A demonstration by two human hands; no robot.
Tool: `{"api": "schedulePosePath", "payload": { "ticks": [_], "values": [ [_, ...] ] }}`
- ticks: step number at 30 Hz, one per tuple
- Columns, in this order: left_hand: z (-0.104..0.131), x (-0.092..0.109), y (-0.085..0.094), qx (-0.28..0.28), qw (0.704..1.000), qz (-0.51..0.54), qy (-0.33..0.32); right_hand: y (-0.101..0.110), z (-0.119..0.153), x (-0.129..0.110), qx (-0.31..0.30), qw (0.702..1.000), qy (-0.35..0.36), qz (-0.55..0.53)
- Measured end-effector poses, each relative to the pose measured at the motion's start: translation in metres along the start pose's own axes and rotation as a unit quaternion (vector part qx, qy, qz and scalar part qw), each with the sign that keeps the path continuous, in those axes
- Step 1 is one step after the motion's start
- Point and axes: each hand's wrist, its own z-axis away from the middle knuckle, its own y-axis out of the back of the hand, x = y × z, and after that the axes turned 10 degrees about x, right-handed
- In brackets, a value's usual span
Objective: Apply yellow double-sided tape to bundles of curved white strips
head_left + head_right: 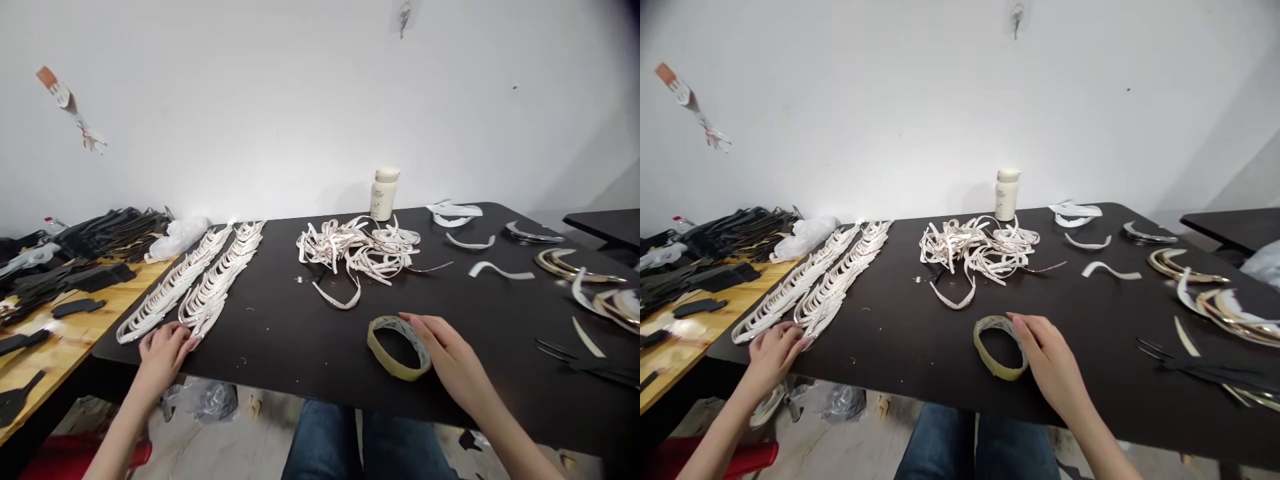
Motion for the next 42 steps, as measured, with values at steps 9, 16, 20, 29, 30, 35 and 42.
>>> {"api": "schedulePosePath", "payload": {
  "ticks": [9,16,20,29,30,35,42],
  "values": [
    [-0.037,-0.002,-0.009,0.021,0.999,-0.044,-0.016,0.004,0.007,-0.009,-0.009,0.998,0.059,0.018],
    [-0.075,0.123,0.020,0.020,0.982,0.120,-0.145,0.001,0.011,-0.007,-0.027,0.981,0.176,0.075],
    [-0.090,0.221,0.021,-0.001,0.935,0.219,-0.280,0.015,-0.002,0.009,0.009,0.966,0.176,0.188],
    [-0.091,0.297,-0.001,0.017,0.929,0.191,-0.315,0.033,-0.069,-0.022,0.082,0.913,0.221,0.334],
    [-0.087,0.296,0.001,0.014,0.928,0.192,-0.319,0.023,-0.076,-0.029,0.052,0.906,0.238,0.347],
    [-0.065,0.283,0.022,-0.015,0.913,0.217,-0.346,-0.024,-0.106,-0.043,-0.048,0.864,0.270,0.422],
    [-0.046,0.260,0.031,-0.055,0.906,0.277,-0.314,-0.027,-0.104,-0.052,-0.116,0.826,0.326,0.445]
  ]
}}
